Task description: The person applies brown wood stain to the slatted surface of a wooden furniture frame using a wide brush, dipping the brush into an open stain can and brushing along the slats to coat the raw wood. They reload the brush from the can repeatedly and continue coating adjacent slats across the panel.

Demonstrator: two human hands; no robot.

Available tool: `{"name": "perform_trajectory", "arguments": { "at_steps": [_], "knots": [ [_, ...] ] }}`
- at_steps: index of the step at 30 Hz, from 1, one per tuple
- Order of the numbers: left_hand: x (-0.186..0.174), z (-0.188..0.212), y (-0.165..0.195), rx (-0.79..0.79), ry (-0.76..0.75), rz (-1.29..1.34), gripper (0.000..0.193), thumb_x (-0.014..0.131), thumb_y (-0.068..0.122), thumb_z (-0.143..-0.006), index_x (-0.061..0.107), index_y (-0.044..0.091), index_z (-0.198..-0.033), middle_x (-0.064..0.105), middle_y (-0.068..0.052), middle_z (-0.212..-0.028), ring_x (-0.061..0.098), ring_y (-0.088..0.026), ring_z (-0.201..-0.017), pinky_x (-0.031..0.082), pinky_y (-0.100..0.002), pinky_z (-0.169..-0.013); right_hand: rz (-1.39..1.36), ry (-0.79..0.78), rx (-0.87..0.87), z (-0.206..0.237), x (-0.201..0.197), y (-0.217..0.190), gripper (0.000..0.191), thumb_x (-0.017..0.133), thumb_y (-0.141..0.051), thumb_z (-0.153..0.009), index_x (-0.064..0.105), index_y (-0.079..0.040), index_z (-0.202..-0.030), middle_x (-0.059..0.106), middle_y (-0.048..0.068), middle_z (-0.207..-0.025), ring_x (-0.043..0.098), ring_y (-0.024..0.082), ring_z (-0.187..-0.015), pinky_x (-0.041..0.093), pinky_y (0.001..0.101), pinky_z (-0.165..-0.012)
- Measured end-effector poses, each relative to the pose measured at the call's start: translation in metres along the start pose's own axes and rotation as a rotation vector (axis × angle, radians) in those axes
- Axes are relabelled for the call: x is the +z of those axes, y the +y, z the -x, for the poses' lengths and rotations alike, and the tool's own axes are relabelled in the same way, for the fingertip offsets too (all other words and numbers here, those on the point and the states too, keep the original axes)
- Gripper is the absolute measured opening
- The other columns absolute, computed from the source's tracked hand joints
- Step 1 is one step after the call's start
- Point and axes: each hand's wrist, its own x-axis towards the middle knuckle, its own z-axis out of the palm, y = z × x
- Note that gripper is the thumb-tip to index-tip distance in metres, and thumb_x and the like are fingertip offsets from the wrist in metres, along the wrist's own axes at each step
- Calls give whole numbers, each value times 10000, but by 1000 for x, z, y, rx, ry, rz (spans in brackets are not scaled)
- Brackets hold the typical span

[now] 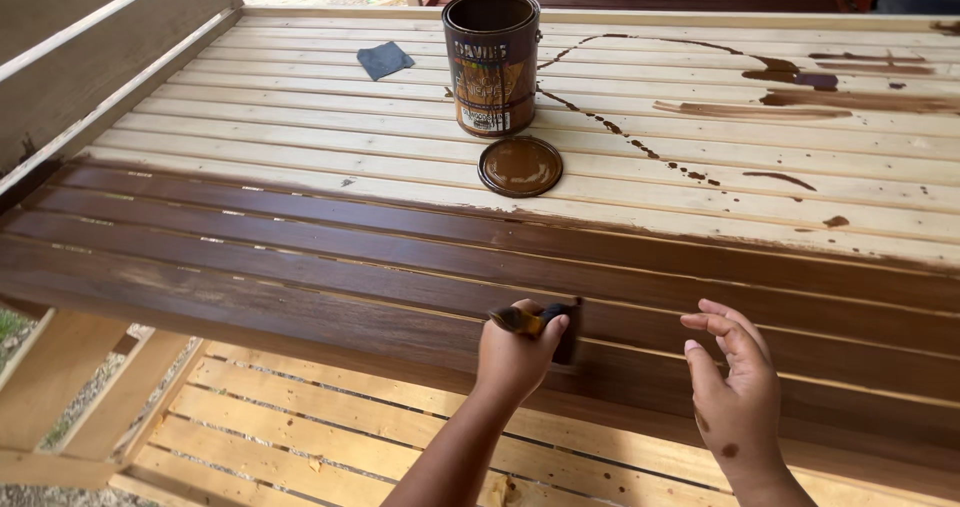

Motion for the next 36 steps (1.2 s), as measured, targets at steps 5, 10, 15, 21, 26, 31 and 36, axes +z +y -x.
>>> {"name": "perform_trajectory", "arguments": {
  "at_steps": [5, 10, 15, 21, 26, 31, 36],
  "knots": [
    [27, -19, -11, -200, 47, 681, 400, 778, 362, -856, 721, 33, -1076, 763, -102, -935, 746, -196, -834, 624, -321, -714, -39, -72, 5, -8, -4, 16, 205, 603, -24, -924, 691, -52, -1107, 592, 99, -1424, 594, 224, -1298, 461, 351, -995],
    [-39, -58, -81, -478, 209, 1005, 422, 770, 386, -885, 670, 38, -1102, 695, -100, -989, 699, -199, -837, 607, -334, -709, -101, -110, 19, -13, 48, 10, 212, 596, -13, -913, 678, -50, -1105, 579, 108, -1414, 587, 210, -1290, 494, 330, -1000],
    [-218, -105, -187, -313, 264, 1128, 332, 719, 301, -906, 666, 60, -1129, 718, -50, -1052, 716, -157, -970, 619, -330, -882, -116, -149, -8, -26, 158, -11, 201, 601, -3, -918, 687, -50, -1094, 596, 108, -1404, 607, 224, -1173, 488, 305, -951],
    [-443, -169, -290, -267, 479, 877, 315, 649, 247, -976, 648, 30, -1203, 718, -45, -1127, 716, -145, -1032, 603, -279, -902, -224, -125, 89, -31, 324, -44, 213, 596, 18, -887, 678, -42, -1074, 584, 106, -1391, 592, 217, -1284, 484, 334, -969],
    [-558, -237, -345, -68, 706, 475, 340, 748, 174, -983, 673, 12, -1273, 704, -67, -1149, 673, -155, -986, 556, -272, -854, -157, -150, 50, -45, 413, -57, 217, 610, 18, -883, 684, -40, -1079, 606, 118, -1374, 585, 227, -1311, 449, 351, -1108],
    [-614, -302, -367, 203, 754, -230, 325, 789, 165, -991, 735, 46, -1288, 727, -140, -1159, 705, -245, -1022, 546, -338, -883, -103, -161, 105, -55, 455, -60, 216, 615, 5, -890, 692, -49, -1085, 607, 115, -1382, 587, 234, -1298, 444, 368, -1101],
    [-612, -357, -386, 65, 771, -506, 365, 829, 185, -924, 762, 129, -1277, 753, -185, -1080, 733, -307, -966, 562, -397, -872, 29, -154, 114, -62, 473, -57, 218, 631, -3, -874, 704, -53, -1073, 610, 109, -1388, 565, 233, -1333, 431, 375, -1106]
  ]
}}
